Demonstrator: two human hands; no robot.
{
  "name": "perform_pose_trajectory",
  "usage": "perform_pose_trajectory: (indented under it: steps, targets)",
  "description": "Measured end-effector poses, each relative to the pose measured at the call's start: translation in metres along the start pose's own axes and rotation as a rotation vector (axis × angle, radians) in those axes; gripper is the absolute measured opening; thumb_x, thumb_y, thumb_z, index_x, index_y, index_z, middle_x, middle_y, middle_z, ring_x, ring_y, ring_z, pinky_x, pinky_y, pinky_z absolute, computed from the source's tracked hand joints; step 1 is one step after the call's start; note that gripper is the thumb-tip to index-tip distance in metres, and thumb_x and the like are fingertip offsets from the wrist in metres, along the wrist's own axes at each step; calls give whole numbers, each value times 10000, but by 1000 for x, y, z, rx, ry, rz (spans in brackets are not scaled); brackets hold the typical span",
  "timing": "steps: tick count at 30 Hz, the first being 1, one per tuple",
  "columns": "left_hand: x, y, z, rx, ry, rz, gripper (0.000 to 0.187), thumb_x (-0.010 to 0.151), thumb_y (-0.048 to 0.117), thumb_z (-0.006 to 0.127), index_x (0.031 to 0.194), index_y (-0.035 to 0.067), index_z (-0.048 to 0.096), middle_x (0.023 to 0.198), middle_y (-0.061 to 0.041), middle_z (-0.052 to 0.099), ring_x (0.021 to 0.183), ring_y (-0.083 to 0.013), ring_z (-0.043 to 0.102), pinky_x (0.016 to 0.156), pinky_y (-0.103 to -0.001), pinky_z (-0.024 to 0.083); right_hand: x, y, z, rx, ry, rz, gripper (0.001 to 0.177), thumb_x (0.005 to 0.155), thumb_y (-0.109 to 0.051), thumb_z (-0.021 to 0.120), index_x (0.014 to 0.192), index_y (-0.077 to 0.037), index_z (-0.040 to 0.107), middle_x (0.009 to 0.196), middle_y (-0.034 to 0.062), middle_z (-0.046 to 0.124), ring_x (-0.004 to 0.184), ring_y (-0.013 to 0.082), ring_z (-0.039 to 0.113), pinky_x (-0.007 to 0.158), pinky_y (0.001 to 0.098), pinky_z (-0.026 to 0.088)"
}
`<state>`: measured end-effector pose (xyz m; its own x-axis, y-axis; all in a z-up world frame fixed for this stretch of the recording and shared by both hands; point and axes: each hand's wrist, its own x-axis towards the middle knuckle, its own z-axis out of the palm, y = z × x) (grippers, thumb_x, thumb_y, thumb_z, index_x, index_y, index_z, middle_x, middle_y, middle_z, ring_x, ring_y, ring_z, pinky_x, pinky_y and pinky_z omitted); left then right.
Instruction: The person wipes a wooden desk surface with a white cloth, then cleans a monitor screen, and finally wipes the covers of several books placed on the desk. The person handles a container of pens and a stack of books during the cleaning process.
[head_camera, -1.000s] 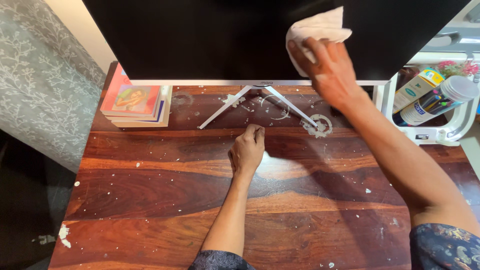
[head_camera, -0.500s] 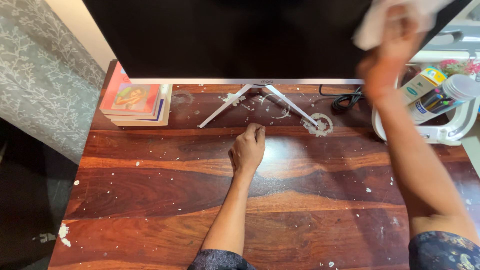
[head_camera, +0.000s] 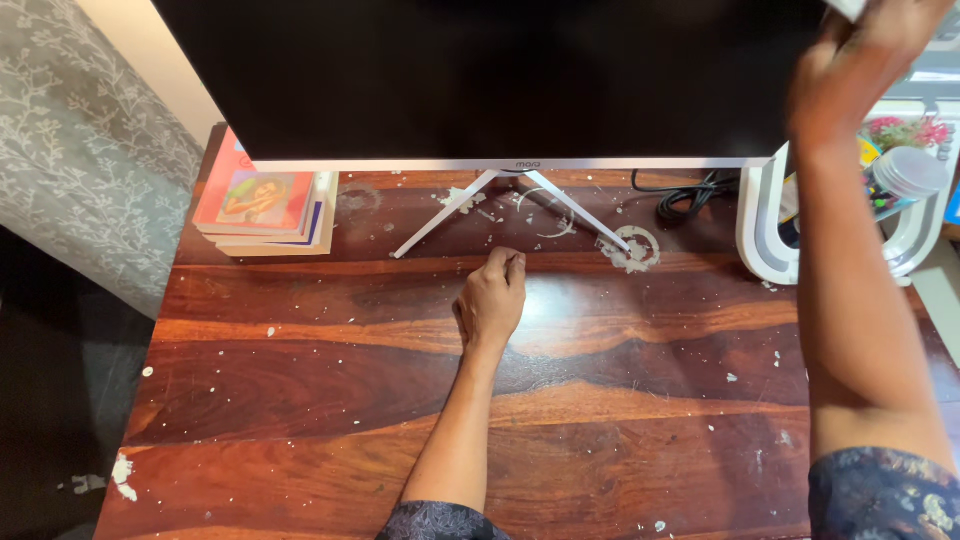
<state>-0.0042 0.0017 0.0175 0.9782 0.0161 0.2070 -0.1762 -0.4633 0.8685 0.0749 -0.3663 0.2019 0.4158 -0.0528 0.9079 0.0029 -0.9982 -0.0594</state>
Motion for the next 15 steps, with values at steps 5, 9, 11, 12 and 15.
perform_pose_trajectory:
  steps: [5,9,11,12,15]
  targets:
    - [-1,-4,0,-1,1,27,201,989,289,607,1016,117,708,846,-125,774,788,-340,761,647,-440,564,-100,-46,1,216,-80,280,785,967,101,646,1662,-60,318,1679,242,350,1560,427,310,1326,490,226]
    - [0,-2,0,-10,2,30,218,994,300,590,1018,117,706,846,-127,773,783,-343,762,659,-446,564,-137,-122,26,357,-198,34,742,929,85,683,1586,-13,353,1552,226,453,1466,449,409,1264,523,296]
    - [1,1,-3,-4,-25,1,228,1003,309,581,1016,118,703,825,-131,764,773,-347,758,663,-453,562,-130,-173,41,424,-285,-244,792,848,132,638,1578,8,358,1515,289,405,1379,502,418,1165,566,365]
    - [-1,3,-5,9,-41,-22,233,1008,314,581,1012,116,703,811,-138,757,768,-360,749,662,-463,556,-121,-200,47,474,-320,-304,826,793,151,622,1565,-34,395,1497,274,416,1346,497,469,1124,547,440]
    - [1,5,-9,-11,-34,-12,208,997,290,594,981,112,700,777,-131,750,740,-362,740,677,-474,546,-73,-270,58,560,-446,-488,818,825,218,590,1571,-99,479,1396,226,492,1108,402,631,838,447,579]
